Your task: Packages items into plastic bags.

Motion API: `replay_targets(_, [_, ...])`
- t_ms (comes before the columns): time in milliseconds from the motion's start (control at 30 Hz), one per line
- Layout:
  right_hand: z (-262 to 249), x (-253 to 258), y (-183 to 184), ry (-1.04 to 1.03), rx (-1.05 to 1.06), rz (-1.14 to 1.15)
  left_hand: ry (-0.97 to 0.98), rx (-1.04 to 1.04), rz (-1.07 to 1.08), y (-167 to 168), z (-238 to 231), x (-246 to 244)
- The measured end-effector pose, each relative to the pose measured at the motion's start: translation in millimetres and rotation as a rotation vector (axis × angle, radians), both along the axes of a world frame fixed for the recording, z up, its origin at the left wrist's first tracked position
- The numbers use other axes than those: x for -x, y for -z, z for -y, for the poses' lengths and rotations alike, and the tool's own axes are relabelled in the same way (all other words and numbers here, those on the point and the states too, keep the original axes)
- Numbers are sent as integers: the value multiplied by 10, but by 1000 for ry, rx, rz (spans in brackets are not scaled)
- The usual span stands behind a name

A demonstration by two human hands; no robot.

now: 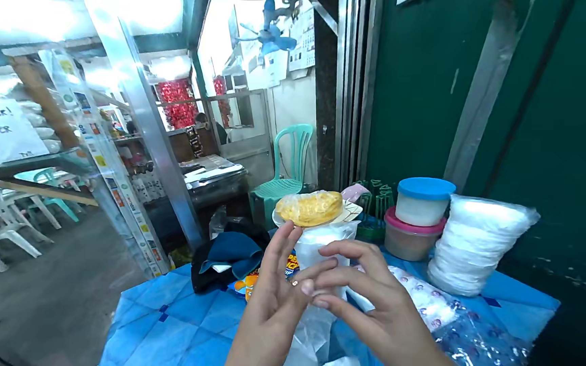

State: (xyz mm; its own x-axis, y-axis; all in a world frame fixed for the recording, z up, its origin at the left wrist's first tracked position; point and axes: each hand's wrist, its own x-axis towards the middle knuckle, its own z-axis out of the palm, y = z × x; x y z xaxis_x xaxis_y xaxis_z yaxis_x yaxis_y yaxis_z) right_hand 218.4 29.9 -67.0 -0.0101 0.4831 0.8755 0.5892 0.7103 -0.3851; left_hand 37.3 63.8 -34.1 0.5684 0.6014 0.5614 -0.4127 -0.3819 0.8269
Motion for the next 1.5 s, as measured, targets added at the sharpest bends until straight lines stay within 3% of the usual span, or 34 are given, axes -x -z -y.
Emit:
replay_targets(100, [30, -49, -30, 60, -33, -11, -33, -71, -33, 1, 61, -55])
replay_targets(167, [41, -86, -49, 95, -41, -31, -161, -148, -51, 9, 96, -69])
replay_targets(267, [85, -131, -63, 9, 12, -122, -304, -75, 33, -20, 150, -66])
replay_targets(400, [151, -188, -15, -391, 113, -313, 5, -39, -63, 21, 51, 33])
replay_targets(533, [226, -383, 70, -1165, 354, -488, 285, -168, -63, 150, -5, 36])
replay_targets(600, [246, -535, 44, -1289, 424, -493, 409, -210, 20, 174, -68, 29])
replay_targets(667, [205, -691, -82, -1159, 484, -433, 432, -169, 81, 130, -131, 28])
replay_targets(767, [45, -761, -441, -719, 605, -504, 187, 207, 87, -119, -186, -80])
replay_targets(833, [-199, -749, -669, -475, 669, -610, -11, 345, 1, -271, -374, -220])
replay_targets(967, [-707, -814, -674, -218, 963, -485, -219, 514, -116, -177, -672, -439])
replay_targets(1100, [-798, -774, -383, -170, 1087, -450, -285, 487, -222, 217, -833, -394])
replay_targets(1333, [-803, -770, -174, -184, 1141, -524, -204, 569, -149, 629, -1000, -382])
replay_targets(1500, [-753, -734, -73, -172, 1139, -526, -116, 897, -29, 724, -1013, -479])
